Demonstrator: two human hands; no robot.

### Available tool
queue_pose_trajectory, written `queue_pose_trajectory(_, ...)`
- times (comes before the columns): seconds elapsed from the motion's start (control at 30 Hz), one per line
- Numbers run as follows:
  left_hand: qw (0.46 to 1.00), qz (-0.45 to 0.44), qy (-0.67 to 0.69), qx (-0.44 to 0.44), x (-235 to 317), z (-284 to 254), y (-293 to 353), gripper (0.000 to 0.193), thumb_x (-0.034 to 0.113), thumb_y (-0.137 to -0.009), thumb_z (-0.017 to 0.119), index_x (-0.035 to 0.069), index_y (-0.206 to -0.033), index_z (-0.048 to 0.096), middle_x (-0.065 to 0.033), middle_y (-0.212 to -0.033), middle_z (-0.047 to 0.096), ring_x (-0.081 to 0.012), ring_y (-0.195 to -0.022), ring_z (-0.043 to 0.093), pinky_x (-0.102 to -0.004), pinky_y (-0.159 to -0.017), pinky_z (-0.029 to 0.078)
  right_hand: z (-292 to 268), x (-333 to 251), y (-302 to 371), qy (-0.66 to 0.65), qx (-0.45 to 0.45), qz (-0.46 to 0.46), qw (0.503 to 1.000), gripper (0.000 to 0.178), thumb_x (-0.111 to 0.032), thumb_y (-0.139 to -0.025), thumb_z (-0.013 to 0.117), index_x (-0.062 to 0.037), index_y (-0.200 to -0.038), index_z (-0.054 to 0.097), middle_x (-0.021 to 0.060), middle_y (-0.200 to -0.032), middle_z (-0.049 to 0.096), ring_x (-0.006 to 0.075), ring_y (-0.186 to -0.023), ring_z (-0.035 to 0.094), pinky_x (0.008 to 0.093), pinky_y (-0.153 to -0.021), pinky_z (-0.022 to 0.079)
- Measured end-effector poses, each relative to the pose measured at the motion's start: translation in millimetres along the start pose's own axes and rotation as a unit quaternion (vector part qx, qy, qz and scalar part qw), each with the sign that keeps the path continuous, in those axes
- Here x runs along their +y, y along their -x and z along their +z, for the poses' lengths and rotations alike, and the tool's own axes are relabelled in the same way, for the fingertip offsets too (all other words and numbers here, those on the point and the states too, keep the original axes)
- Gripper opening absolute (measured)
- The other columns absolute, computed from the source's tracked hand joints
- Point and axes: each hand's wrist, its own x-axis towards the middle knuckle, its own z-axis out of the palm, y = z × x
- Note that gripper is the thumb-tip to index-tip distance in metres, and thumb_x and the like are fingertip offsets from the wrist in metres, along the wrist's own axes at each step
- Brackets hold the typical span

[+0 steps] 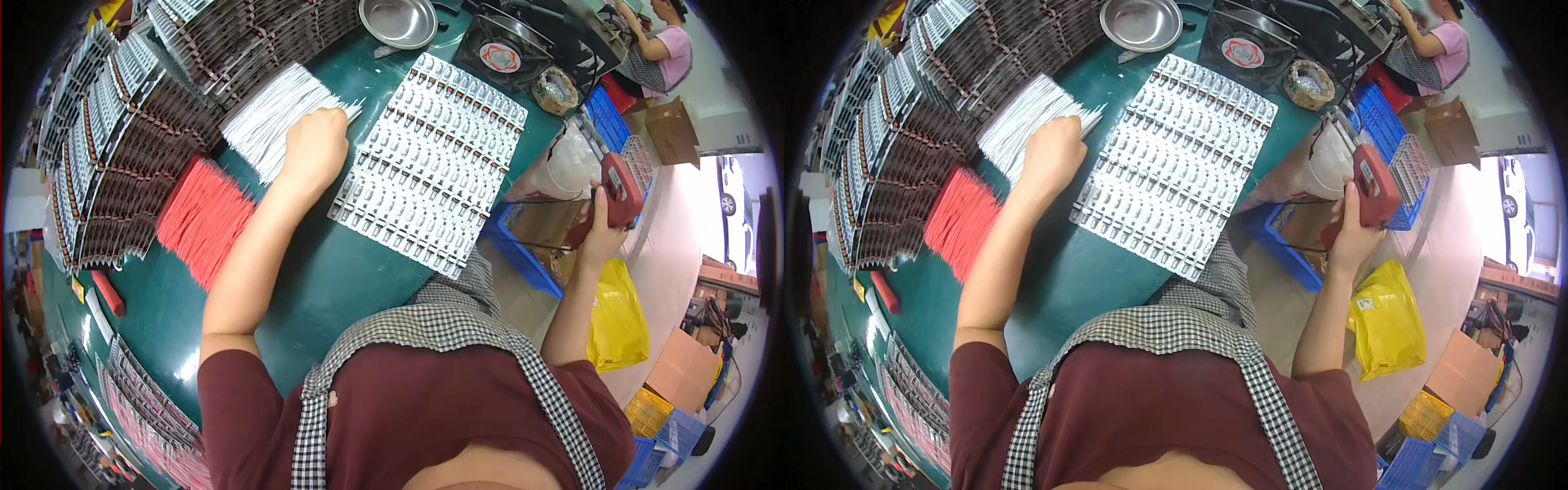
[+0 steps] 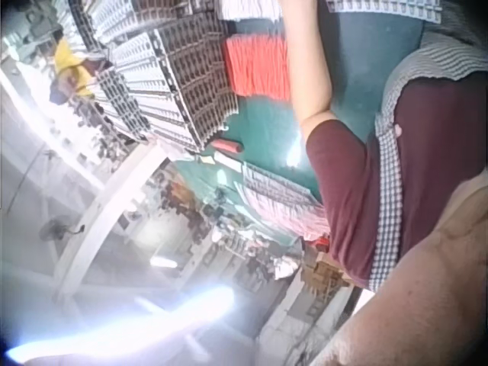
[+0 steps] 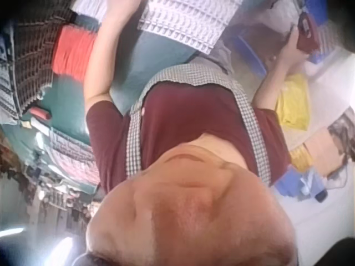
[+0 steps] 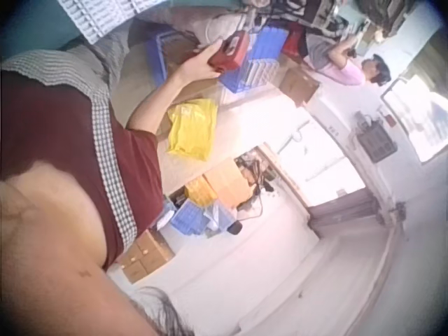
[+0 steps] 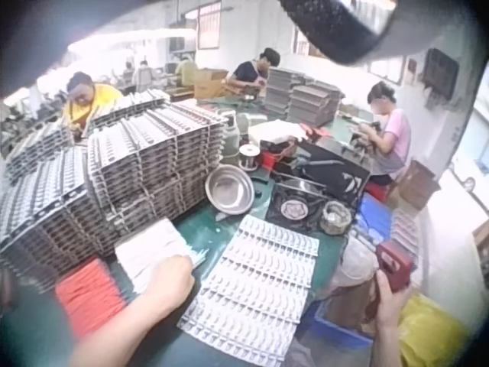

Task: The person is assembling electrical components using a soldering iron.

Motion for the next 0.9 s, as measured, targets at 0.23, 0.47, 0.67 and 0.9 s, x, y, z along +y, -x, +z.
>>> queue_pose_trajectory(0.23, 0.963, -0.012, 0.146, -0.227, -46, -21, -38, 0.016, 0.011, -0.069, 0.062, -0.005, -0.068, 0.059, -0.0076, -0.057, 0.056, -0.0112, -0.055, 0.052, -0.0280, -0.049, 0.038, -15, 3, 24, -0.050, -0.022, 0.056, 0.997, 0.024, -0.008, -0.084, 0.059, 0.0031, -0.105, 0.055, 0.0082, -0.087, 0.063, 0.0071, -0.054, 0.051, 0.0193, -0.047, 0.038)
queue_pose_trajectory(0.47, 0.895, -0.098, 0.359, -0.245, -51, -21, -36, 0.010, 0.010, -0.074, 0.063, 0.001, -0.073, 0.067, -0.0049, -0.066, 0.064, -0.0058, -0.057, 0.053, -0.0205, -0.048, 0.036, -23, 15, 31, -0.099, -0.028, 0.076, 0.992, 0.025, -0.007, -0.084, 0.057, 0.0025, -0.108, 0.053, 0.0104, -0.093, 0.064, 0.0074, -0.055, 0.052, 0.0191, -0.047, 0.040)
queue_pose_trajectory(0.67, 0.910, -0.096, 0.326, -0.237, -60, -27, -33, 0.015, 0.015, -0.079, 0.062, 0.001, -0.076, 0.066, -0.0026, -0.069, 0.065, -0.0052, -0.064, 0.057, -0.0207, -0.056, 0.039, -31, 8, 37, -0.112, -0.016, 0.079, 0.990, 0.028, -0.006, -0.084, 0.057, 0.0027, -0.110, 0.052, 0.0100, -0.091, 0.063, 0.0071, -0.052, 0.050, 0.0193, -0.046, 0.039)
queue_pose_trajectory(0.9, 0.830, -0.136, 0.537, -0.068, -41, -57, 7, 0.023, 0.007, -0.084, 0.056, -0.009, -0.100, 0.058, -0.0100, -0.087, 0.062, -0.0155, -0.076, 0.063, -0.0277, -0.074, 0.050, -24, 20, 42, -0.087, -0.042, 0.109, 0.989, 0.030, -0.009, -0.084, 0.058, 0.0003, -0.112, 0.052, 0.0071, -0.084, 0.063, 0.0058, -0.048, 0.049, 0.0186, -0.043, 0.038)
